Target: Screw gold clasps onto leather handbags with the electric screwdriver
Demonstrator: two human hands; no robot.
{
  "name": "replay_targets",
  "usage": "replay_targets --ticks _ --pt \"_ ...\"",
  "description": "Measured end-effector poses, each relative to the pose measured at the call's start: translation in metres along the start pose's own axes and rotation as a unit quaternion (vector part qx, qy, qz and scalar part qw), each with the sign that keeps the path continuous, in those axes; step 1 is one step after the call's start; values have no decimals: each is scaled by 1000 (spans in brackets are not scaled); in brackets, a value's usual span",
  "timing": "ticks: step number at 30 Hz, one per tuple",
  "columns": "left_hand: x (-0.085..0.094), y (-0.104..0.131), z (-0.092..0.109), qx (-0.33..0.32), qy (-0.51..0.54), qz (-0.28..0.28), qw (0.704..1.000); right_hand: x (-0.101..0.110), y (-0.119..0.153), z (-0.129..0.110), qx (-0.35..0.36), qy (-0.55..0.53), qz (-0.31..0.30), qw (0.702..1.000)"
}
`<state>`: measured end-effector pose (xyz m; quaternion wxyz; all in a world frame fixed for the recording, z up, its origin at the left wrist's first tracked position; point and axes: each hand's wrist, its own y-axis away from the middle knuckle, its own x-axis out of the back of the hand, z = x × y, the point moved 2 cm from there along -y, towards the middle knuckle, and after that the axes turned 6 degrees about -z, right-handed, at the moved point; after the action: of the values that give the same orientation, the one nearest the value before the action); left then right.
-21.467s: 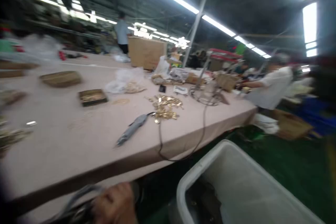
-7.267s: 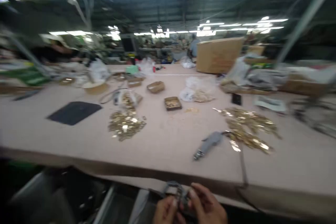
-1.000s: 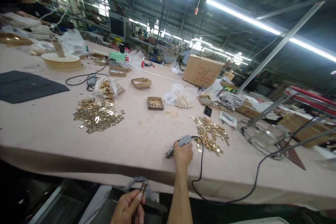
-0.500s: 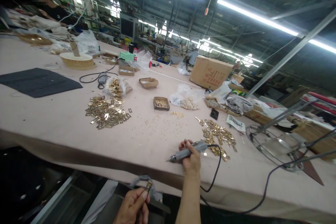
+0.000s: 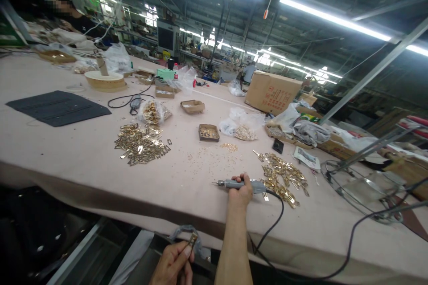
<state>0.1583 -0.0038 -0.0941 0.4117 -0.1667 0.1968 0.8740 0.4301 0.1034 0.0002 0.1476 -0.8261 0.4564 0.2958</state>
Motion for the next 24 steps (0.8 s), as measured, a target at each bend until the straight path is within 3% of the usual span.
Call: replay_targets --ticks 8,24 --pt "2 -4 -1 8 -9 6 1000 -14 9 14 38 -53 97 993" --pt "1 -5 1 10 3 13 1000 -17 11 24 65 -37 92 993"
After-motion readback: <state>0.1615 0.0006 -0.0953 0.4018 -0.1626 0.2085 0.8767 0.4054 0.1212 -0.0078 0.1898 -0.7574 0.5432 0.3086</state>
